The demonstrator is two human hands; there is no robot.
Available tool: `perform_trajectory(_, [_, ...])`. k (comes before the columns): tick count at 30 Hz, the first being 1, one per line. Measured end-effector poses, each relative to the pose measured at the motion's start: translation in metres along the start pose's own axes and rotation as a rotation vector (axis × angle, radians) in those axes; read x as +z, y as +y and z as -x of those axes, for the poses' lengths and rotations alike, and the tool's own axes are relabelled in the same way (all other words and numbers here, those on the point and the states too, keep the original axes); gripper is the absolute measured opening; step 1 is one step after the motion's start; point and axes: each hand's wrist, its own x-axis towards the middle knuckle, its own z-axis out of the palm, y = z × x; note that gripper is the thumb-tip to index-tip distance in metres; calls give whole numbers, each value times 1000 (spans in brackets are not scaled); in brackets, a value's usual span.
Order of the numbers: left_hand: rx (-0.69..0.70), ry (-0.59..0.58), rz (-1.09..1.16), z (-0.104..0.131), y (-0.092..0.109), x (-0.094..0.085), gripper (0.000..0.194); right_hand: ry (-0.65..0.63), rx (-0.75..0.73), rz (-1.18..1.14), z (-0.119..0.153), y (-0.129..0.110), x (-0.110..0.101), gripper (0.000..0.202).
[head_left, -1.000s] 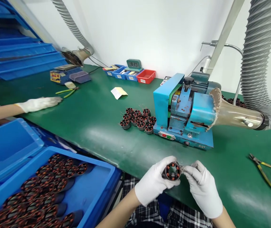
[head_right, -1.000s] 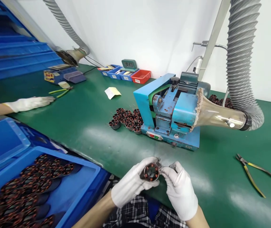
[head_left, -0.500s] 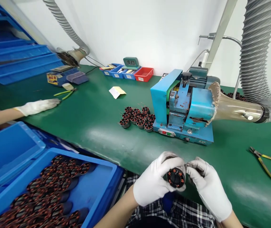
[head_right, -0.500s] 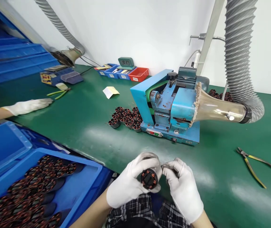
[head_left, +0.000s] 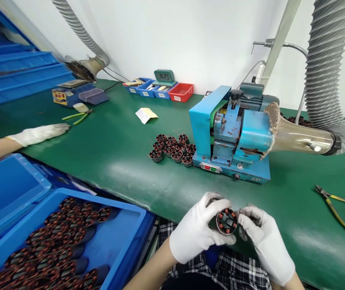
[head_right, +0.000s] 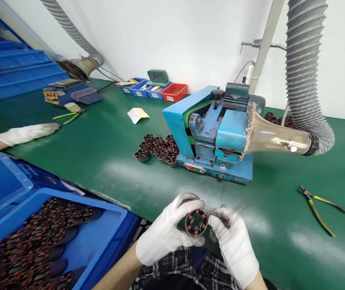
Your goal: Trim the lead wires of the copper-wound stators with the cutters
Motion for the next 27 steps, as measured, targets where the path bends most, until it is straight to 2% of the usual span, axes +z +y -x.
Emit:
perform_trajectory(4, [-88,-57,218,-6,3,-1,44,9,14,59,2,9,-1,25])
perform_trajectory(8, [3,23,238,-3,8,-3,23,8,2,130,3,13,2,22])
perform_trajectory(10, [55,61,145,1,6,-2,28,-15,35,58,2,12,4,24])
perform_trajectory(12, [66,58,70,4,1,-1,44,-34,83,-14,0,12,6,26])
perform_trajectory(14, [32,2,125,4,-4,-1,50,-43,118,-46,0,13,8,27])
perform_trajectory(17, [-33,-127,297,0,-6,-3,37,-1,61,52,-1,19,9,27])
perform_trajectory(19, [-33,-153,323,-2,-6,-3,24,52,-12,173,-1,24,11,25])
perform_trajectory(21, [-13,-130,237,-1,-7,0,18,58,9,187,-1,29,12,23])
perform_trajectory(23, [-4,-92,50,2,-11,6,29,-28,138,39,-4,35,12,26])
perform_trajectory(25, [-2,-55,-129,5,-19,10,45,-184,277,-138,-9,39,12,32])
perform_trajectory(27, [-4,-62,-185,6,-27,12,44,-330,344,-141,-16,40,10,33])
